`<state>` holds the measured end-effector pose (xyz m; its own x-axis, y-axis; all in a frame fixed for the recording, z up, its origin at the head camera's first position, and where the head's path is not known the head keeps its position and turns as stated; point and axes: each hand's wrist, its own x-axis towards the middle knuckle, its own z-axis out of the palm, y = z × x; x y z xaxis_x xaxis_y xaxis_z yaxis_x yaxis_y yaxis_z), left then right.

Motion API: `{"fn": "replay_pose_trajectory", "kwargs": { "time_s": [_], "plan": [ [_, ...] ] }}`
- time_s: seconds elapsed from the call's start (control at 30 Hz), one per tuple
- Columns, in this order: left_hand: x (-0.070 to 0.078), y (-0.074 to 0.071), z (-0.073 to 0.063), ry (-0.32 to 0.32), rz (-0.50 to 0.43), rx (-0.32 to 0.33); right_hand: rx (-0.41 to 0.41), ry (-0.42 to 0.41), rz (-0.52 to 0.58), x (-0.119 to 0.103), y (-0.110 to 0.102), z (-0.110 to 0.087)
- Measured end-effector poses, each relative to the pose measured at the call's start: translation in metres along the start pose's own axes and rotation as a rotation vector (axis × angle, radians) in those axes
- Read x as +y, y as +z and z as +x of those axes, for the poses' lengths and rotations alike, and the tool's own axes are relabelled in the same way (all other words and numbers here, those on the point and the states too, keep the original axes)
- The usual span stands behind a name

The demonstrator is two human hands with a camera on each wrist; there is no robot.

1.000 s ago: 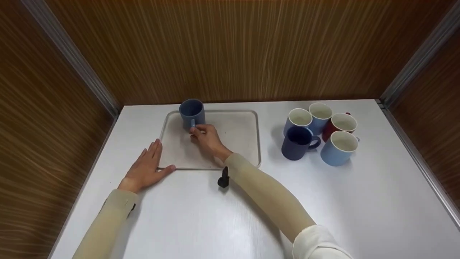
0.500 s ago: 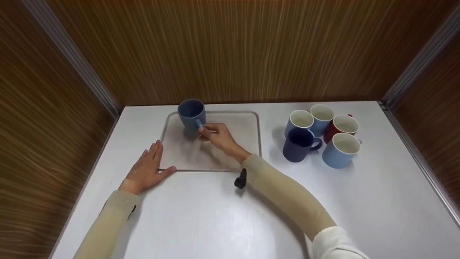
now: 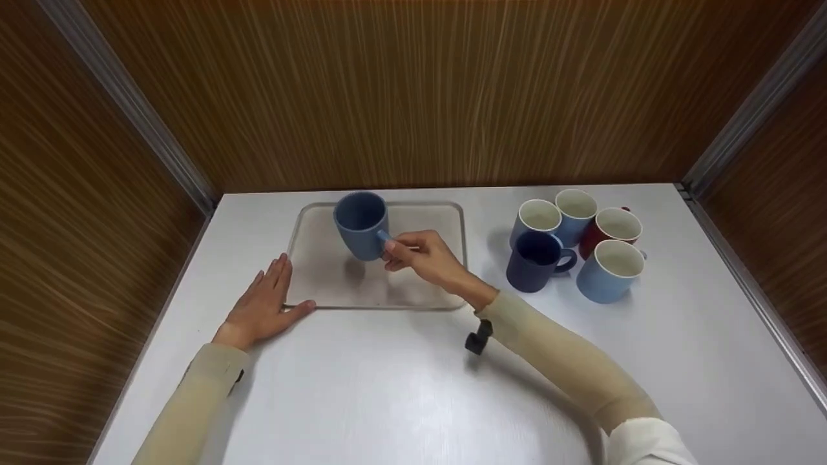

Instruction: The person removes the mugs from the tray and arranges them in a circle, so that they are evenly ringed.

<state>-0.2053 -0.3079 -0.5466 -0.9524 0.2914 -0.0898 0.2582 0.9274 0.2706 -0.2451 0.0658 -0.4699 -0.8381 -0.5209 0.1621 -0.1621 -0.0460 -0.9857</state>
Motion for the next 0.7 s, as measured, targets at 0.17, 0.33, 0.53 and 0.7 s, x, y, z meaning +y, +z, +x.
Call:
{"fn": "replay_pose_trajectory", "kwargs": {
  "time_s": [0.17,0.33,0.53,0.7],
  "plan": [
    [0.0,0.0,-0.001,-0.004,0.003,-0.003,-0.021,-0.005,-0.002,-0.006,-0.009,-0.023],
    [0.001,-0.002,-0.001,-0.002,0.003,-0.005,-0.013,0.011,-0.028,-0.011,-0.023,-0.048],
    [0.0,-0.001,0.0,-0.002,0.009,-0.011,0.005,0.027,-0.017,-0.016,-0.041,-0.079],
    [-0.001,0.0,0.0,-0.007,0.003,-0.024,0.026,0.018,-0.028,-0.02,-0.056,-0.105]
  ]
}}
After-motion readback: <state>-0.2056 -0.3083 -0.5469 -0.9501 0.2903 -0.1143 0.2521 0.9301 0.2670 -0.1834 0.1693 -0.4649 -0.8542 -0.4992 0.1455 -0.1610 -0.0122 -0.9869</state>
